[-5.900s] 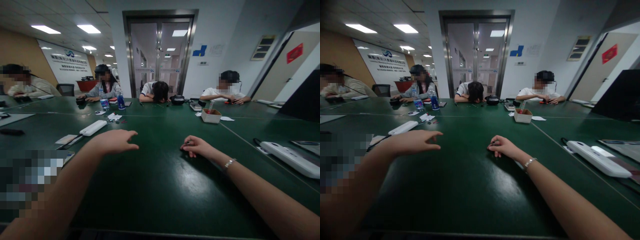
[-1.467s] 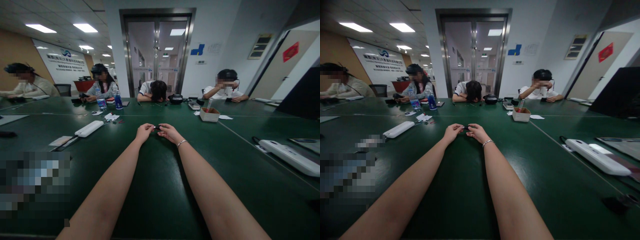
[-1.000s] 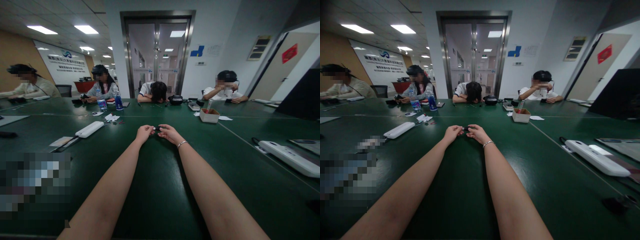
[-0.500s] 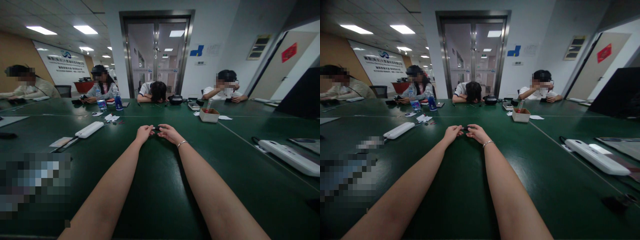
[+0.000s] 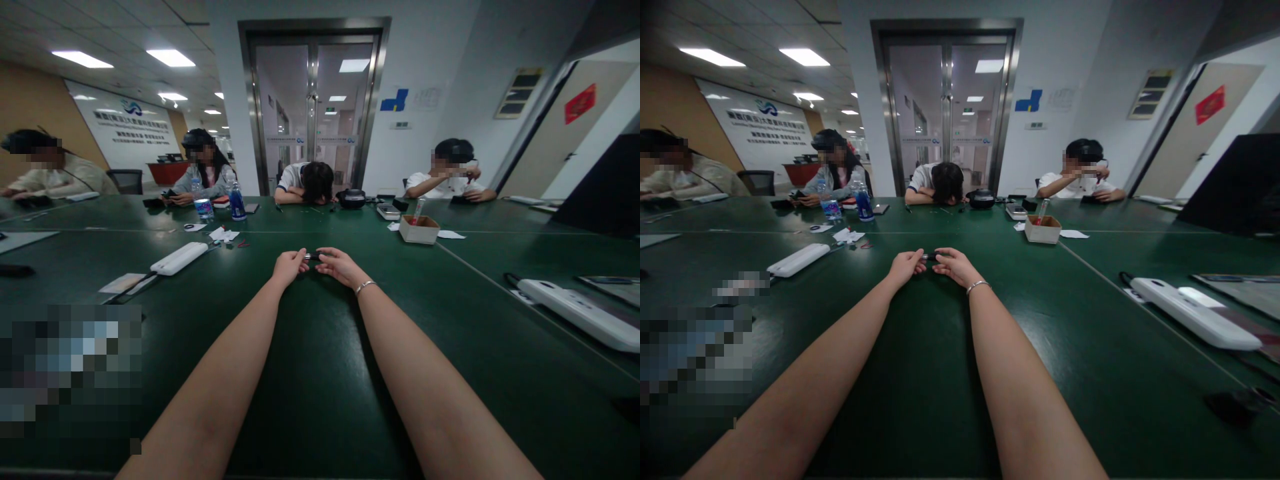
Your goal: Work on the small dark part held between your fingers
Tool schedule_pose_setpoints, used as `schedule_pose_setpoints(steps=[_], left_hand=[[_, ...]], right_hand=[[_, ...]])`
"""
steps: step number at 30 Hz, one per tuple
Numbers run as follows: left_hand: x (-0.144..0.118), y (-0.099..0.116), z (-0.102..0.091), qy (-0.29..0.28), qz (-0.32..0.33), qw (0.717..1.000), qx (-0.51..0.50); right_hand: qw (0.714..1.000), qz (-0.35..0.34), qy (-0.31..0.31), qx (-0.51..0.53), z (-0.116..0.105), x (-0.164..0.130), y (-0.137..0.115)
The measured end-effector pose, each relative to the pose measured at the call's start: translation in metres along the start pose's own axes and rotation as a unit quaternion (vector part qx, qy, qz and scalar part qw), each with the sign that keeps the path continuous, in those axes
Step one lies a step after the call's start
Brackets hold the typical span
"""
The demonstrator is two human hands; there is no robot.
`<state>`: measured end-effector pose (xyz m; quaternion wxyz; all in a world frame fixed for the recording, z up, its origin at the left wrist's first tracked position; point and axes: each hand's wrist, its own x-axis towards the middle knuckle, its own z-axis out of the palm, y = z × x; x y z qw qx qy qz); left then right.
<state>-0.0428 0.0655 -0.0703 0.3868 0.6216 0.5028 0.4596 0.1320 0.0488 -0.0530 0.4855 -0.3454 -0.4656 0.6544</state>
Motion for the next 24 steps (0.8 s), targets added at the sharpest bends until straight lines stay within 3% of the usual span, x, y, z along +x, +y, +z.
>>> schedule_pose_setpoints(steps=[24], left_hand=[[-0.012, 0.013, -0.005, 0.023, -0.009, 0.988, 0.154]], right_hand=[[0.998, -0.018, -0.053, -0.016, -0.003, -0.002, 0.001]])
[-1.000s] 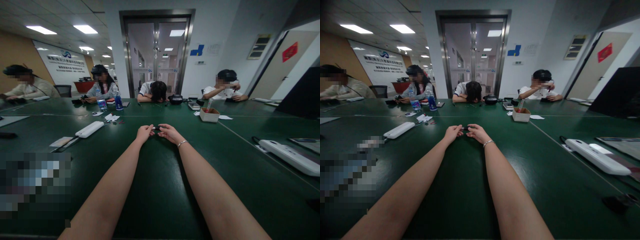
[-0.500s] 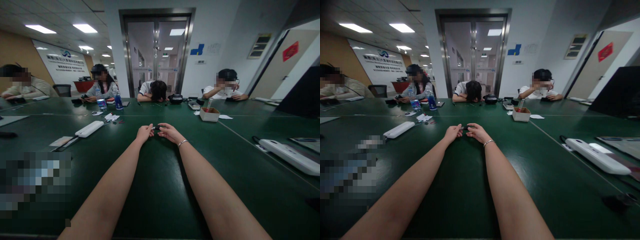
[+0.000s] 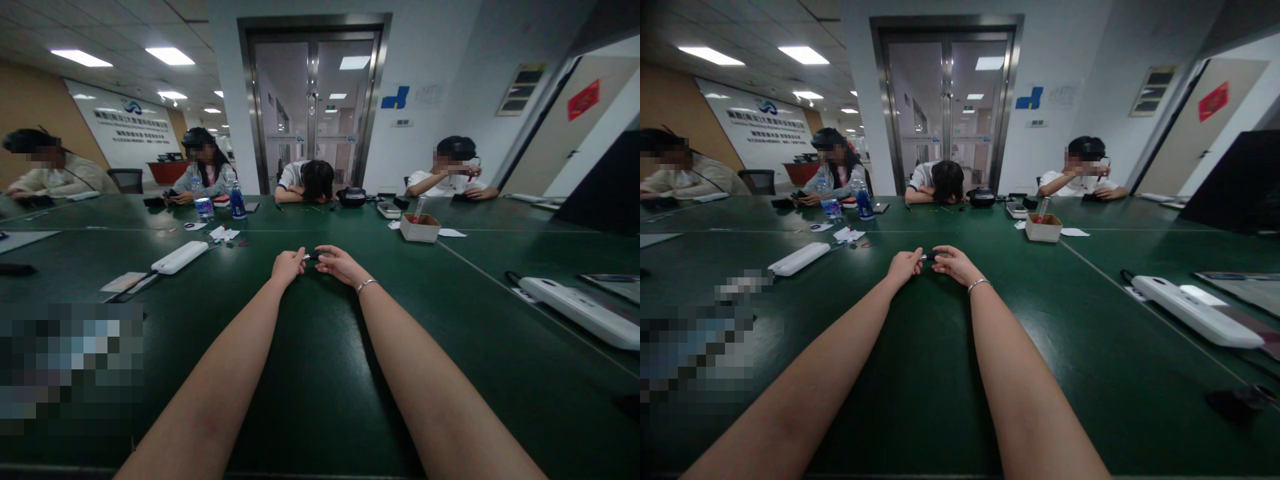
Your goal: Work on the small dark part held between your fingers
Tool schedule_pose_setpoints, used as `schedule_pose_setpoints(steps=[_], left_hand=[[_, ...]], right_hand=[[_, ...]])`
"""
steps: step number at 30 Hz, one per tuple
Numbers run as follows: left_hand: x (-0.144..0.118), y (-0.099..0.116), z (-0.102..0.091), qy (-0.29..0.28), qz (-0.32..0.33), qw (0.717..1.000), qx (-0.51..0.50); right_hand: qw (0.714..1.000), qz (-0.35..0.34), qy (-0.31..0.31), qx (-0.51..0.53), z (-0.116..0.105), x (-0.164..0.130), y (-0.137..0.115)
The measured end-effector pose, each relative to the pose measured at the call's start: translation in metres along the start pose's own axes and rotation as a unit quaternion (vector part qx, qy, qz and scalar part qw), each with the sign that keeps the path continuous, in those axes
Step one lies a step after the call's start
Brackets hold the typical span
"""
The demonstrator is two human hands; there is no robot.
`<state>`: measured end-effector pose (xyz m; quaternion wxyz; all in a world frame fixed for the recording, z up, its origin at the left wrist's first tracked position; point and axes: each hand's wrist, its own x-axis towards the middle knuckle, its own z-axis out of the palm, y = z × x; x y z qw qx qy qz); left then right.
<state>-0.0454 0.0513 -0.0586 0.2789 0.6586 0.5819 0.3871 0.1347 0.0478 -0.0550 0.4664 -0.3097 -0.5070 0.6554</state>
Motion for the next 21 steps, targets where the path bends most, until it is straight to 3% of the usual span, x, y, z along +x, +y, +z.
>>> schedule_pose_setpoints(steps=[7, 17, 21], left_hand=[[0.0, -0.001, 0.001, 0.001, 0.01, 0.999, -0.034], [0.006, -0.007, 0.008, 0.017, 0.081, 0.988, -0.134], [0.002, 0.001, 0.006, 0.004, 0.053, 0.984, -0.171]], right_hand=[[1.0, 0.009, 0.014, 0.003, 0.002, -0.001, -0.003], [0.998, 0.019, 0.06, 0.025, 0.005, 0.0, -0.003], [0.998, 0.017, 0.056, 0.018, 0.004, 0.0, -0.003]])
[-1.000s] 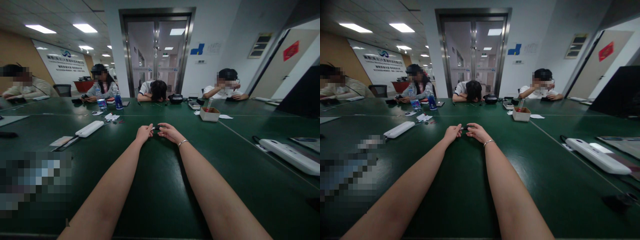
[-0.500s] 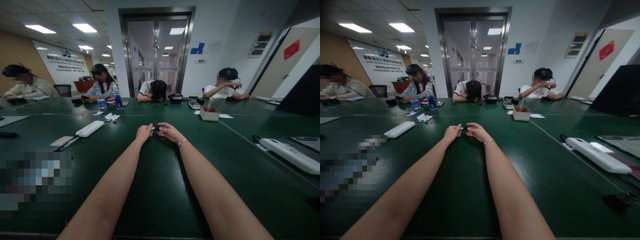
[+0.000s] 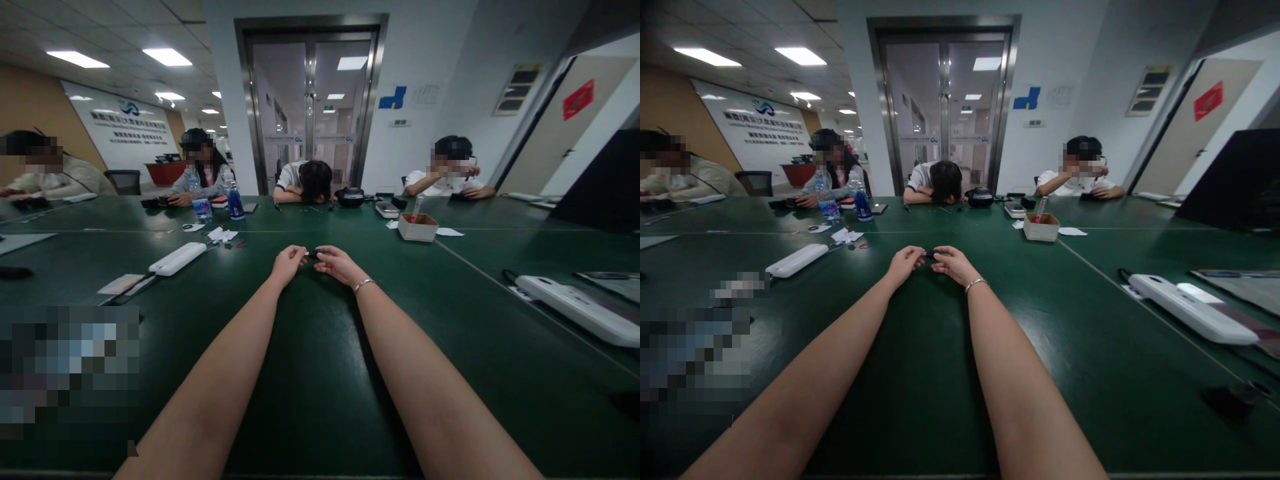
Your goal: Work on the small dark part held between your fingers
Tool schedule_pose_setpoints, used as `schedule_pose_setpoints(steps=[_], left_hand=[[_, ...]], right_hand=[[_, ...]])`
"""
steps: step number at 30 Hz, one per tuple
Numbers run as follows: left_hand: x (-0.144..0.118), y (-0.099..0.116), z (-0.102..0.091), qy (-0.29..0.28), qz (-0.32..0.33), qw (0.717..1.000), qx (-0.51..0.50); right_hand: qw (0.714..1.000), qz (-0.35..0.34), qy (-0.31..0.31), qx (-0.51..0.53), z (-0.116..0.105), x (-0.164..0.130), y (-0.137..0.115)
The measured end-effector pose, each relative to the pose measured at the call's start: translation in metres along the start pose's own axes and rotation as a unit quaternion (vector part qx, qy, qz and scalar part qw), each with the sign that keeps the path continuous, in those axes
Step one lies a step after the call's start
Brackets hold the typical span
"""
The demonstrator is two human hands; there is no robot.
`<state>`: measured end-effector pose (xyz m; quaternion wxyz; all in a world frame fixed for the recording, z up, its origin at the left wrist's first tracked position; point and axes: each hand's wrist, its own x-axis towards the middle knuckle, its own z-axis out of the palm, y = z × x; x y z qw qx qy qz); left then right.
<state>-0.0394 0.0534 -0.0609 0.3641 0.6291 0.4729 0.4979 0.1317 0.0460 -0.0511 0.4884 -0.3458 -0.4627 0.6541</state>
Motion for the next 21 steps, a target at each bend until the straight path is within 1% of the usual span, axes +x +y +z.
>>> schedule_pose_setpoints(steps=[2, 5, 9, 19, 21], left_hand=[[-0.0007, 0.0018, 0.0003, -0.002, -0.005, 1.0, -0.002], [0.0005, 0.0003, 0.0009, 0.003, 0.007, 1.0, 0.001], [0.002, -0.0024, 0.0018, -0.002, -0.014, 1.0, -0.019], [0.0009, -0.0019, 0.0014, 0.0, 0.01, 1.0, 0.004], [0.0016, -0.0024, 0.0015, 0.008, 0.002, 1.0, 0.005]], right_hand=[[1.0, 0.001, -0.006, -0.003, -0.0002, 0.0001, 0.0], [1.0, 0.003, -0.008, -0.002, -0.0003, 0.0003, -0.0001], [1.0, 0.002, -0.013, -0.003, -0.0006, 0.0006, -0.0001], [1.0, 0.005, -0.012, -0.002, -0.0003, 0.0009, -0.0003], [1.0, 0.007, -0.012, -0.003, -0.0002, 0.0013, -0.0001]])
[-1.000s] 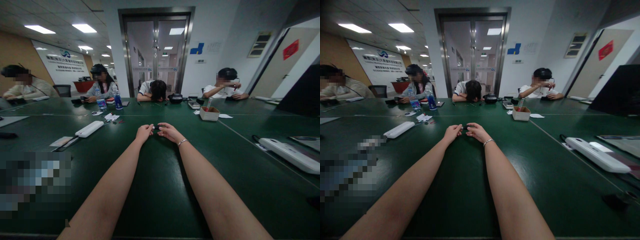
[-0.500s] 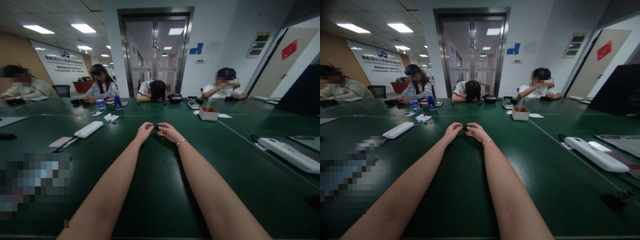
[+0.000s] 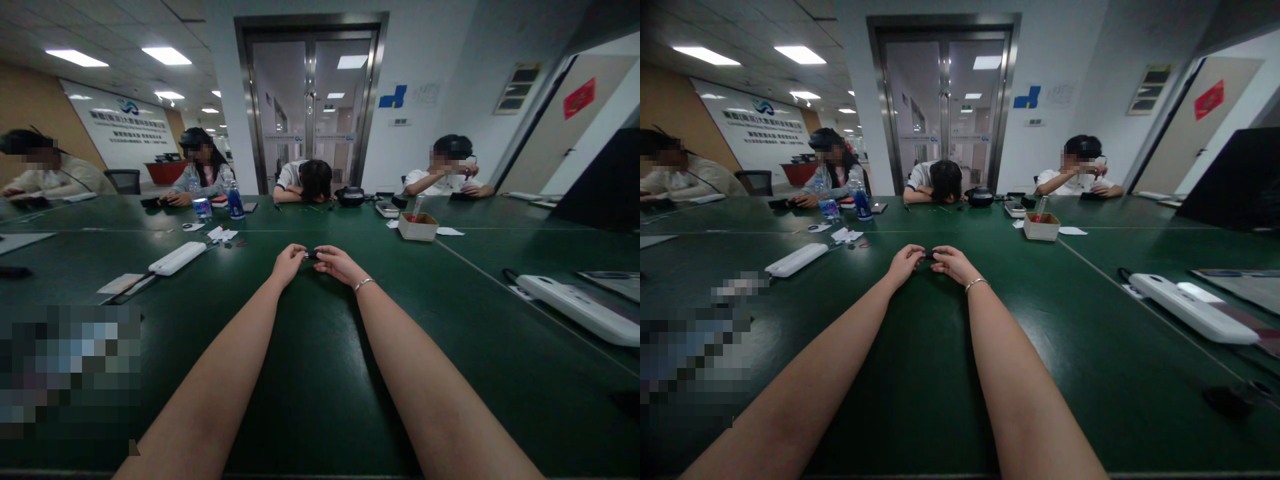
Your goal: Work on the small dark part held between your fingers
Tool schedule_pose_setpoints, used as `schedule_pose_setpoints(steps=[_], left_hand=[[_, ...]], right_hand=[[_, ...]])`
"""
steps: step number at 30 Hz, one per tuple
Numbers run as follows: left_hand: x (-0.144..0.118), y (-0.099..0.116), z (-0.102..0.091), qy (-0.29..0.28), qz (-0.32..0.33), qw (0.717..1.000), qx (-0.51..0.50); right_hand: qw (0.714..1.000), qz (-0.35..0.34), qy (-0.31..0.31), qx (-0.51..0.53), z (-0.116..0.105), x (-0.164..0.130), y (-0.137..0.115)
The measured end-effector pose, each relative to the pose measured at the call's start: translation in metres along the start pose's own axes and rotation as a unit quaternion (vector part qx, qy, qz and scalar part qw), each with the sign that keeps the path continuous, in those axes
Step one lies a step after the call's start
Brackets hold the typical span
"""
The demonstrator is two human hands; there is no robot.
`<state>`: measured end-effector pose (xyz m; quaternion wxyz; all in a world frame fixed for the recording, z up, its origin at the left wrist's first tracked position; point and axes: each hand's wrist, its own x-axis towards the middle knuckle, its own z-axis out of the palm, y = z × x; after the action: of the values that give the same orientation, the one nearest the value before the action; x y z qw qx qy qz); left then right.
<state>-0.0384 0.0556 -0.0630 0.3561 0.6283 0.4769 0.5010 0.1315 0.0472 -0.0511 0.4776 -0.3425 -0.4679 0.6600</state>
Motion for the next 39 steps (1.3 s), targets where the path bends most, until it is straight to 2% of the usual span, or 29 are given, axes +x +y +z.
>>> schedule_pose_setpoints(steps=[18, 23, 28, 39], left_hand=[[0.0013, -0.0015, 0.0004, -0.01, -0.01, 1.0, 0.004], [0.0022, -0.004, 0.0004, 0.0, 0.007, 1.0, 0.012], [0.0004, 0.0003, 0.0007, -0.029, 0.001, 1.0, 0.011], [0.0032, -0.0047, 0.001, -0.002, 0.008, 1.0, -0.003]], right_hand=[[1.0, -0.001, -0.006, 0.0, 0.0003, -0.0008, -0.0003], [1.0, 0.001, -0.003, -0.002, 0.0009, -0.0014, -0.0008], [1.0, -0.004, -0.01, 0.0, -0.0014, 0.0006, 0.0012], [1.0, -0.001, -0.01, 0.006, -0.0003, -0.0005, 0.0003]])
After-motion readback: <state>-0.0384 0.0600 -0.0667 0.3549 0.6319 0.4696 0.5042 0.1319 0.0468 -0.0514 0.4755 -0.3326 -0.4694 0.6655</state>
